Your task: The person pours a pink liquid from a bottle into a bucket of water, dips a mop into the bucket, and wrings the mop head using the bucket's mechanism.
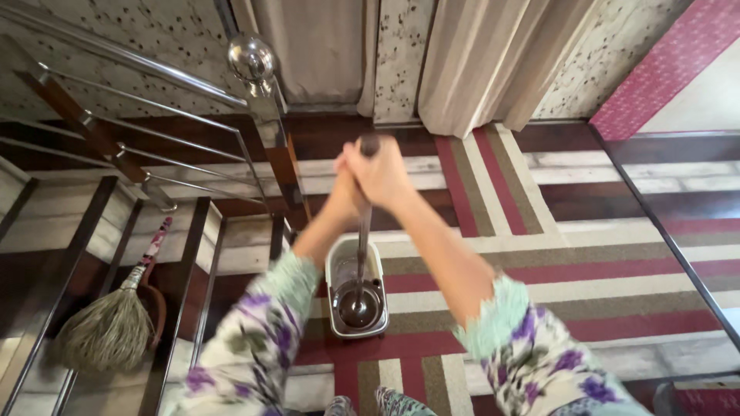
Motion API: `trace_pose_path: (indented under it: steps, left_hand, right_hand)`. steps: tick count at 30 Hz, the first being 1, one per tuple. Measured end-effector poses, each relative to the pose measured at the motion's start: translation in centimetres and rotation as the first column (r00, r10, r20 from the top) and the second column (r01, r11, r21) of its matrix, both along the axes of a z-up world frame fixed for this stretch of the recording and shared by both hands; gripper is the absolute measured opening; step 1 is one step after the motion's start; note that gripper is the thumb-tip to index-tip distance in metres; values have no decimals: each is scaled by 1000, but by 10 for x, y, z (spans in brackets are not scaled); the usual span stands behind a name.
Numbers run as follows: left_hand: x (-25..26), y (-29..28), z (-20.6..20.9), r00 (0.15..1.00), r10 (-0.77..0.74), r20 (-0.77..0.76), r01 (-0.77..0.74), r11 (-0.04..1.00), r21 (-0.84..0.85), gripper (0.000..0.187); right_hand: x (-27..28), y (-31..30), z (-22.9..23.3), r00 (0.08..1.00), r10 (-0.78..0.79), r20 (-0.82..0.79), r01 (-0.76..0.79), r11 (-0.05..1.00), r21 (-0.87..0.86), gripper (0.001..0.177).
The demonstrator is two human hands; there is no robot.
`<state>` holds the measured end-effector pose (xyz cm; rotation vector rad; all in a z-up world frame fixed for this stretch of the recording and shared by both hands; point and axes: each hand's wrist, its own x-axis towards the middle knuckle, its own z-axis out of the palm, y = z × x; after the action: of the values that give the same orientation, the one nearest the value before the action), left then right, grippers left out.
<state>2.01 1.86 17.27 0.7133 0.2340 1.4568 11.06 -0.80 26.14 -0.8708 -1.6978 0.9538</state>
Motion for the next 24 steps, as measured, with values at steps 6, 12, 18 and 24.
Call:
trace_pose_path:
  steps: [6, 12, 18, 24]
  left_hand:
    - [3, -37, -133, 989, -35, -147, 15, 991, -134, 50]
    - [-5, -16, 56, -150, 480, -864, -267, 822, 503, 53]
    - [-5, 10, 109, 464, 649, -603, -215, 742, 635, 41]
    - [-5, -57, -47, -353, 231, -907, -156, 941, 300, 52]
  right_hand:
    - [10, -32, -103, 926, -200, 320, 299, 906, -298, 28]
    - [17, 8, 44, 992, -114, 60, 110, 991, 71, 31]
    - [23, 21, 103, 987, -159, 28, 153, 978, 145, 32]
    - [17, -16, -101, 995, -95, 26, 98, 958, -270, 23]
